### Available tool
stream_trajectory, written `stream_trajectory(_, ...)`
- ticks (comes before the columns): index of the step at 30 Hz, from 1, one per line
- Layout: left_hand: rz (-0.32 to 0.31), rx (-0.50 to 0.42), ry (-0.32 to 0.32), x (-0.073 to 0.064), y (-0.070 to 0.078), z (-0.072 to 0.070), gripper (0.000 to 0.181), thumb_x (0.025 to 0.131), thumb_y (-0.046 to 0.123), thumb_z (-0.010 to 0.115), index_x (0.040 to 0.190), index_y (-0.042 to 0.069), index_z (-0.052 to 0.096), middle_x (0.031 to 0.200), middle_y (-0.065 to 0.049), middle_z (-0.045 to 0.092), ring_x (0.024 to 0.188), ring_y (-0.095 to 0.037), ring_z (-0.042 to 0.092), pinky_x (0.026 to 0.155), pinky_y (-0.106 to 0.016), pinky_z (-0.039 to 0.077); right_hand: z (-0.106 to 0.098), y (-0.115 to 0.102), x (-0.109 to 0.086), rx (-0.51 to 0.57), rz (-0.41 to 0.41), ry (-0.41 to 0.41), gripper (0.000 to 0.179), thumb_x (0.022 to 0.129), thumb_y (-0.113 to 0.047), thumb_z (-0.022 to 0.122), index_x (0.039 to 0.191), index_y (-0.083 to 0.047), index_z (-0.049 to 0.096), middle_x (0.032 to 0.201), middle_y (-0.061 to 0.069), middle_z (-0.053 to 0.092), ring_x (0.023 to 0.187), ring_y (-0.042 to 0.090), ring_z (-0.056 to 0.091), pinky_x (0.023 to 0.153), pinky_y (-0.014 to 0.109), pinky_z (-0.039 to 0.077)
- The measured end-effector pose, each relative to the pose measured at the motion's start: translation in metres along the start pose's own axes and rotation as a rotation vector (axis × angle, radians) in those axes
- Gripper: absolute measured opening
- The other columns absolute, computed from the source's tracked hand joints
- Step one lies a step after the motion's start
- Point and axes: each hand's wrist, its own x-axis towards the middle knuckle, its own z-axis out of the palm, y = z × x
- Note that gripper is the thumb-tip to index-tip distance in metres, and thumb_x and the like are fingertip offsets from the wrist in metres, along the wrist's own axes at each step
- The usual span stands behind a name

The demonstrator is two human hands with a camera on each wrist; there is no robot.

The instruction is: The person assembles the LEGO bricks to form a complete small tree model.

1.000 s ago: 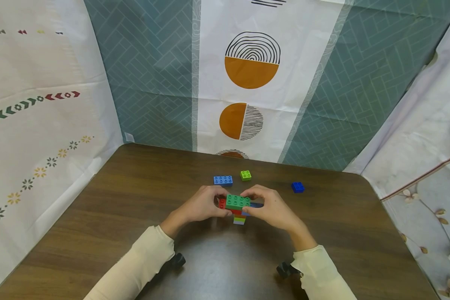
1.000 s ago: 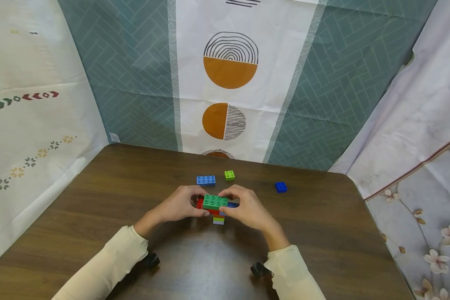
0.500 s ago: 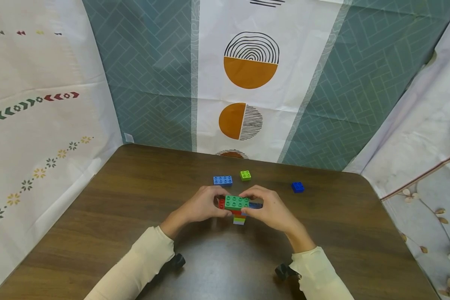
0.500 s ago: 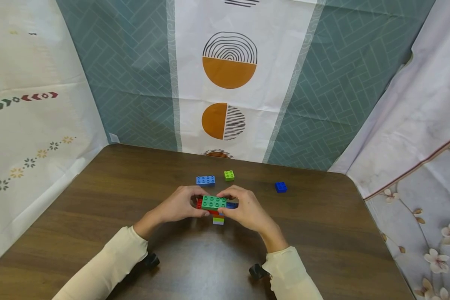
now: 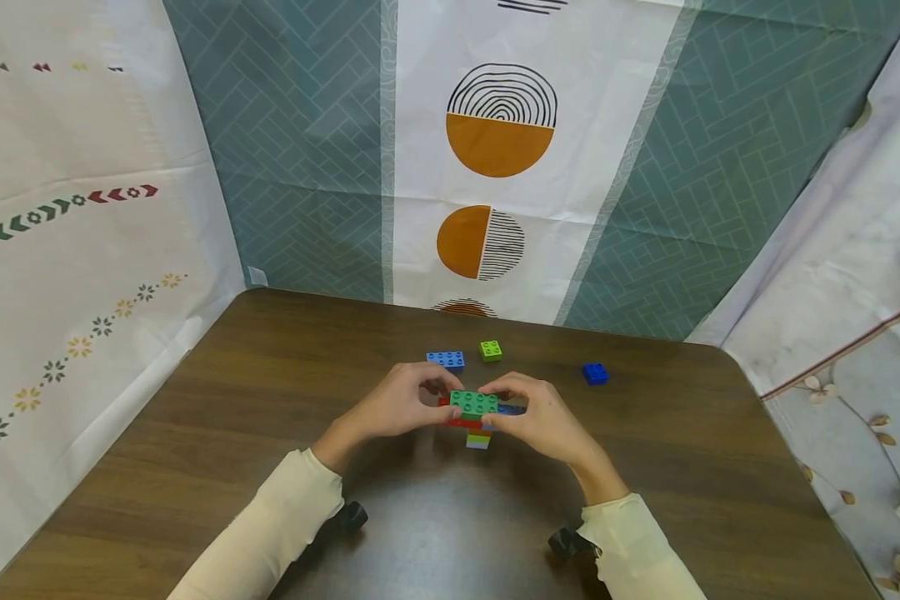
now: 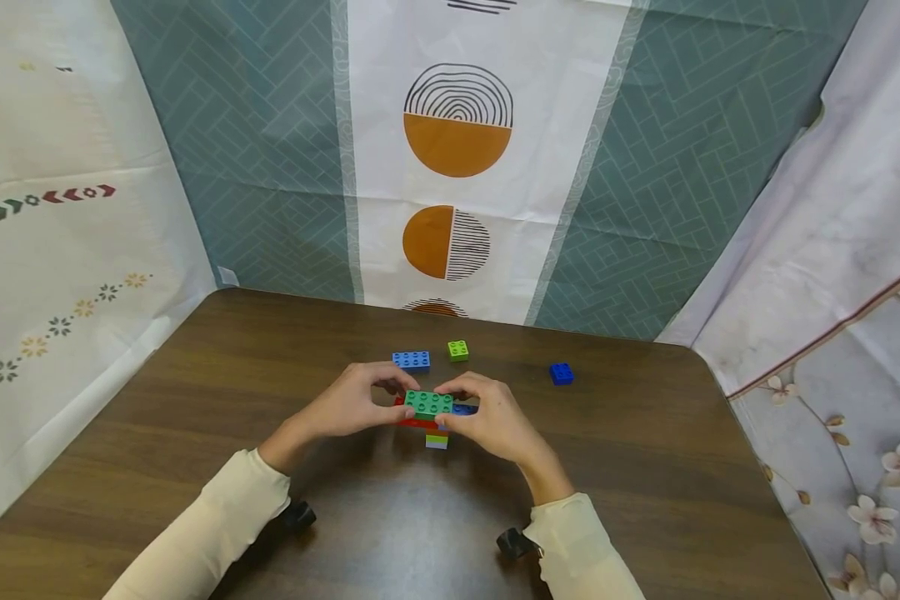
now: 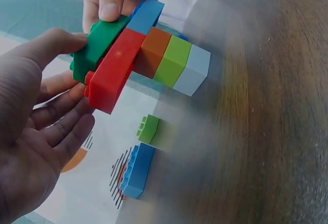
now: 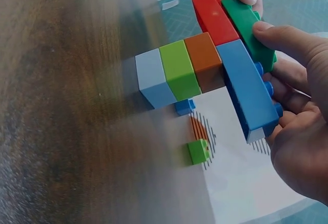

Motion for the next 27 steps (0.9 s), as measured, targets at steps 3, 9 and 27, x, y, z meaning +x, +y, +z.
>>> stream_trajectory(3, 0.003, 0.002, 0.004, -0.0005, 0.0008, -0.0006, 0.026, 0.088, 0.024, 0.083, 0.111, 0.015, 0.075, 0.102, 0.004, 0.073, 0.095, -0.018, 0.066, 0.092, -0.049, 0.059, -0.0002, 0.0014, 0.0005, 0.012, 0.013, -0.004, 0.033, 0.089, -0.025, 0.082, 0.121, -0.021, 0.074, 0.117, -0.003, 0.071, 0.112, 0.021, 0.064, 0.103, 0.050, 0.055)
stream_trajectory(9, -0.015, -0.033, -0.004, -0.0003, 0.0007, -0.0016, 0.026, 0.087, 0.024, 0.083, 0.111, 0.016, 0.075, 0.102, 0.004, 0.073, 0.095, -0.018, 0.066, 0.095, -0.050, 0.058, -0.0003, 0.0030, 0.0010, 0.037, 0.033, -0.011, 0.032, 0.090, -0.027, 0.081, 0.121, -0.021, 0.074, 0.117, -0.002, 0.071, 0.113, 0.023, 0.065, 0.101, 0.049, 0.056)
stream_trajectory(27, -0.020, -0.065, -0.013, -0.0020, -0.0028, -0.0001, 0.024, 0.088, 0.027, 0.084, 0.109, 0.017, 0.075, 0.101, 0.004, 0.073, 0.095, -0.023, 0.067, 0.094, -0.052, 0.058, 0.0028, 0.0093, 0.0013, 0.060, 0.024, -0.010, 0.031, 0.089, -0.028, 0.082, 0.119, -0.022, 0.075, 0.114, -0.003, 0.071, 0.112, 0.020, 0.065, 0.102, 0.047, 0.056)
